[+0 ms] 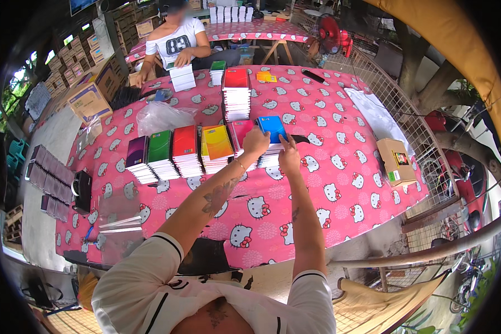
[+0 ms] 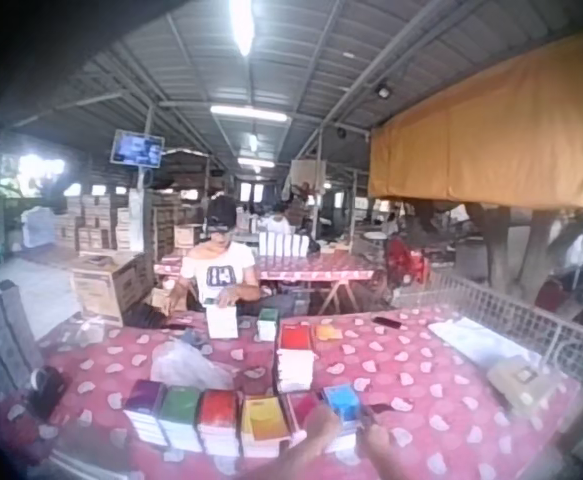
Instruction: The person packages small notebooks by placing them into plastic sleeves and securing the sleeves with tape. They select notebooks from colored stacks on the table, slide them into the sleeves, fold the plastic over, and apply tape from a dispenser.
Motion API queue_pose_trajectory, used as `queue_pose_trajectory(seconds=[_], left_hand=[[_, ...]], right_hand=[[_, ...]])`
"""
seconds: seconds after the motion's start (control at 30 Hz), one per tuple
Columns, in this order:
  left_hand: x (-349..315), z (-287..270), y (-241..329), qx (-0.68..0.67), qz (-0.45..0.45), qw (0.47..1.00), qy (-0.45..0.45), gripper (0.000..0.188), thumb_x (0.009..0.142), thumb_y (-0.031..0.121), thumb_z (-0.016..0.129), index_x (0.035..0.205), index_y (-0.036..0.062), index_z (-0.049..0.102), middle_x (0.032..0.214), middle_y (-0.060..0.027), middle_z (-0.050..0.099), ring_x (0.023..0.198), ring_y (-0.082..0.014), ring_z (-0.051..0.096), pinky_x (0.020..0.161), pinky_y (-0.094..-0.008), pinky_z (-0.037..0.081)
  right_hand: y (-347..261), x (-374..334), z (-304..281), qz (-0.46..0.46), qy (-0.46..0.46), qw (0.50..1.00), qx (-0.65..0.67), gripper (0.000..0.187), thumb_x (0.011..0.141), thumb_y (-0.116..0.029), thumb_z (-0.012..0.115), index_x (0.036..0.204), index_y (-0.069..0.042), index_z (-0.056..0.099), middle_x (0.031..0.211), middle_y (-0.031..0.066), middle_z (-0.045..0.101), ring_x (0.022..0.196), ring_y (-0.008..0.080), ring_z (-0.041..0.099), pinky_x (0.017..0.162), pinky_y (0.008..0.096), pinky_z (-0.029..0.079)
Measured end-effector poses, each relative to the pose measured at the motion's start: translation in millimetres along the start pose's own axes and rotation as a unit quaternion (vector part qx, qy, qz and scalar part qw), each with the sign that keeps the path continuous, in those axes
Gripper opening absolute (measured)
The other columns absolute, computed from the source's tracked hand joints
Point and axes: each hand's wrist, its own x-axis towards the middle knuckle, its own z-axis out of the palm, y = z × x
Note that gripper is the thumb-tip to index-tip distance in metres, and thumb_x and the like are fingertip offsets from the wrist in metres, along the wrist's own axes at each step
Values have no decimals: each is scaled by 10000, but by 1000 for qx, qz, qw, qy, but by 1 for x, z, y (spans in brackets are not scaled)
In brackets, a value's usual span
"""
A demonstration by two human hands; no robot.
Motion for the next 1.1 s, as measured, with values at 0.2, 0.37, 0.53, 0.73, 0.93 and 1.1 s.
queue_pose_trajectory(seconds=[0.2, 0.37, 0.53, 0.73, 0.93, 1.1], left_hand=[[4, -9, 13, -169, -41, 982, -73, 324, 822, 212, 627, 1050, -18, 636, 970, -204, 690, 906, -371, 680, 813, -440, 530], [-152, -95, -61, -398, -74, 882, -243, 266, 858, 174, 688, 1047, 1, 618, 940, -58, 635, 849, -143, 602, 749, -309, 503], [-277, -120, -166, 79, -12, 995, -55, 550, 851, 269, 708, 1294, 7, 515, 1187, -218, 555, 1093, -373, 561, 914, -464, 462], [-137, -204, -163, 197, 180, 942, 204, 658, 841, 170, 681, 1428, 31, 420, 1438, -208, 436, 1295, -401, 433, 1056, -520, 371], [-73, -261, -222, 284, 241, 919, 130, 447, 867, 77, 621, 1306, 39, 545, 1048, -178, 681, 908, -317, 673, 785, -432, 536], [-135, -339, -114, 92, 104, 985, 102, 247, 925, 146, 617, 1138, 24, 645, 757, -158, 668, 618, -261, 676, 562, -387, 523]], right_hand=[[9, -10, -10, -58, 83, 995, 15, 529, 791, 100, 524, 1269, -96, 639, 1375, 200, 535, 1302, 369, 494, 1017, 427, 463], [-28, -47, -78, 8, 148, 980, 133, 458, 811, 83, 569, 1222, -97, 660, 1275, 180, 585, 1233, 331, 543, 997, 397, 453], [-121, -53, -9, -152, -47, 970, 186, 451, 808, 0, 653, 1253, -73, 636, 1321, 156, 557, 1246, 340, 525, 1031, 439, 429], [-190, -44, 79, -306, -102, 944, 76, 648, 811, -152, 717, 1412, -79, 488, 1477, 150, 422, 1368, 328, 413, 1087, 506, 359], [-228, -24, 154, -302, -120, 945, -44, 460, 823, -147, 695, 1274, -104, 616, 1262, 92, 593, 1186, 279, 540, 942, 482, 424], [-216, -46, 85, -278, 3, 942, 190, 321, 777, 55, 614, 1050, -103, 673, 1004, 72, 655, 965, 267, 619, 869, 413, 452]])
